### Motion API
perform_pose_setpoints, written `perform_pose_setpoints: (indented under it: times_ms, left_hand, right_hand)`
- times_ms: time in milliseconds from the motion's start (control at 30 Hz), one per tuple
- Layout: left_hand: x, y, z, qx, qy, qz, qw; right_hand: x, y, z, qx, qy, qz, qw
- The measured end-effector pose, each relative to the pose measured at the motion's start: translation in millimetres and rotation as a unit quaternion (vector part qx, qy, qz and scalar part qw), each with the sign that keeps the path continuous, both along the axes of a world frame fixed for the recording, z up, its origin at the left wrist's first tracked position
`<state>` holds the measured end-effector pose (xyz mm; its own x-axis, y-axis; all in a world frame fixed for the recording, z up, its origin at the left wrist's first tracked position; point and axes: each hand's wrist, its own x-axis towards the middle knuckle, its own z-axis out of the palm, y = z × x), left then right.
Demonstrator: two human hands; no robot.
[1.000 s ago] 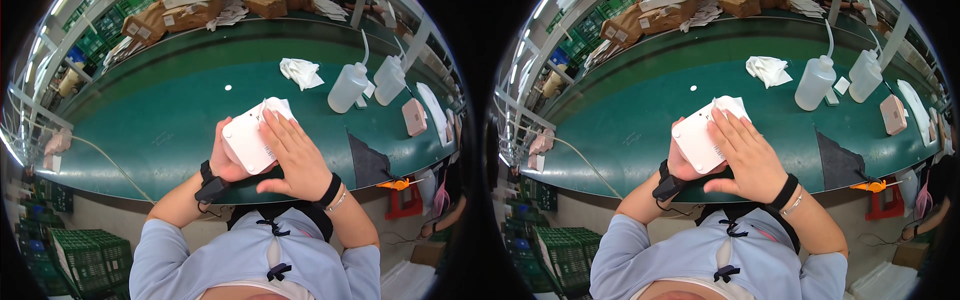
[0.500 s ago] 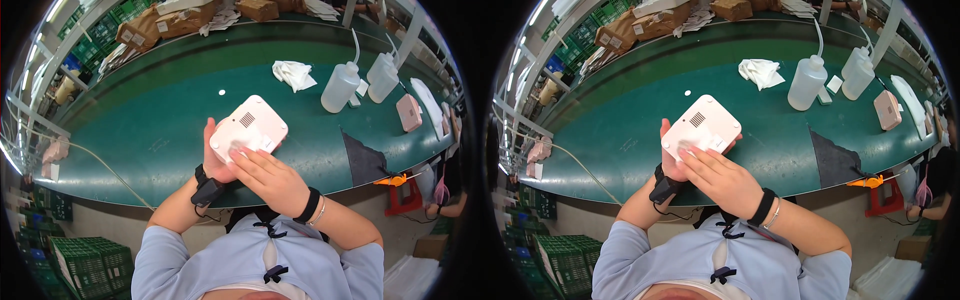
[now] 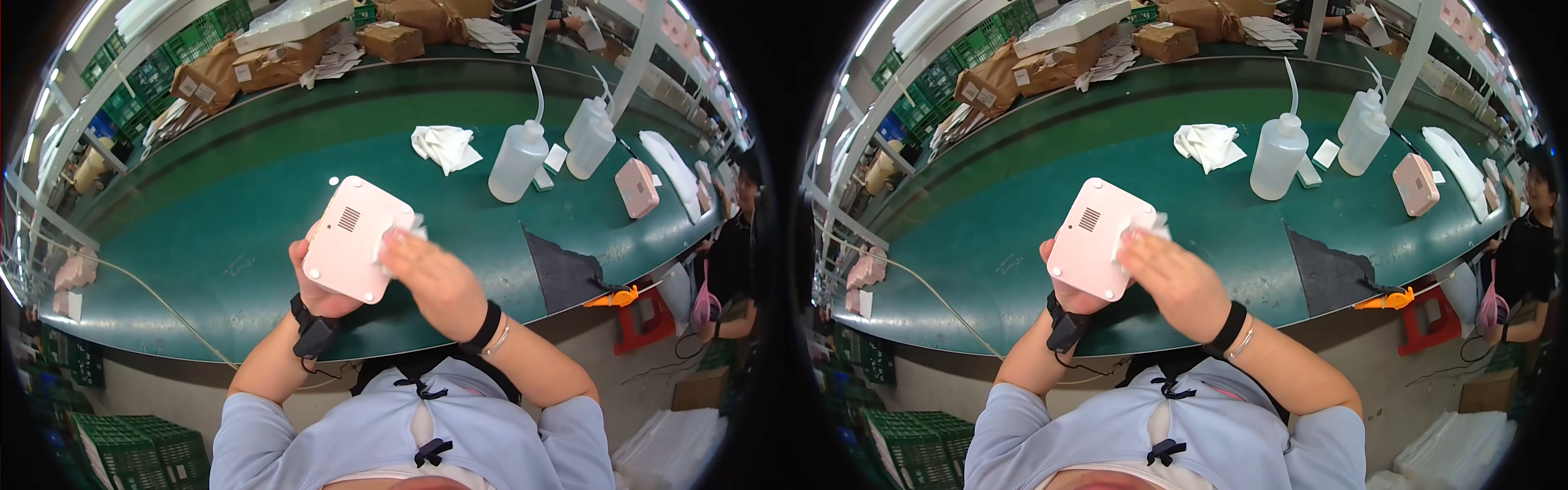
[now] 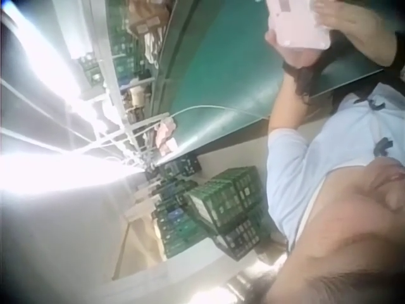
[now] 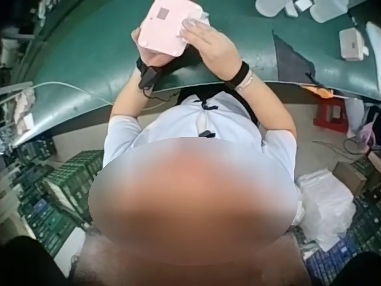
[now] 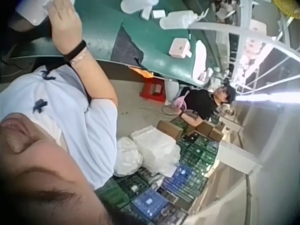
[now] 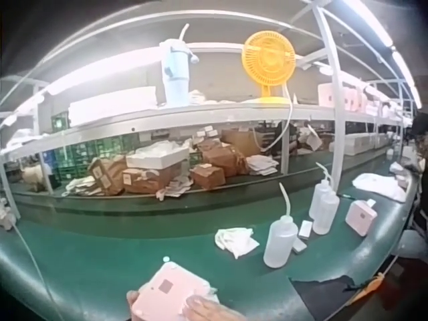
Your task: The person picks up a pink fan, wipes its surfaces with a cloth, and uses an air nozzle to blow it clean. They repeat this process for several fans, placing each back on the conveyor belt after cleaning.
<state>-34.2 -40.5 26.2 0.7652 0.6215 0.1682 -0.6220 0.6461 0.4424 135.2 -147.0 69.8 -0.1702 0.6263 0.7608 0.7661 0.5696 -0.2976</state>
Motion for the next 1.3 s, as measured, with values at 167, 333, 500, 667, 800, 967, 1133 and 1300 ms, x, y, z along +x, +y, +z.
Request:
perform_pose_setpoints:
  times_ms: [167,333,500,667,800,967,1133,1300]
  left_hand:
    - [-0.1,3.5,7.8,-0.043,-0.043,-0.065,0.996]
    - [-6.3,6.0,5.6,0.074,-0.032,-0.021,0.997]
    - [-5.8,-6.1,4.5,0.026,-0.03,-0.025,0.999]
    - [-8.4,0.0,-5.2,0.044,0.002,0.016,0.999]
    - [-13.2,7.5,2.3,0.007,-0.014,-0.034,0.999]
    - [-24.0,7.9,1.1,0.016,-0.02,-0.005,1.0]
    - [-9.3,4.9,7.2,-0.041,0.006,0.118,0.992]
    - [-16.7,12.0,14.6,0.096,-0.011,0.003,0.995]
  right_hand:
    - [10.0,-21.3,-0.3,-0.055,0.003,0.176,0.983]
    - [30.0,-15.0,20.5,-0.037,0.039,0.016,0.998]
    - [17.8,17.1,29.9,0.088,0.043,0.006,0.995]
    - [9.6,29.7,17.3,0.077,-0.006,0.014,0.997]
    - [23.0,17.8,8.9,0.006,0.002,-0.005,1.0]
    - [12.5,16.3,30.8,0.052,0.081,-0.017,0.995]
    - [-28.3,32.9,29.3,0.062,0.046,0.079,0.994]
    - [-29.8,6.1,9.7,0.037,-0.075,0.148,0.985]
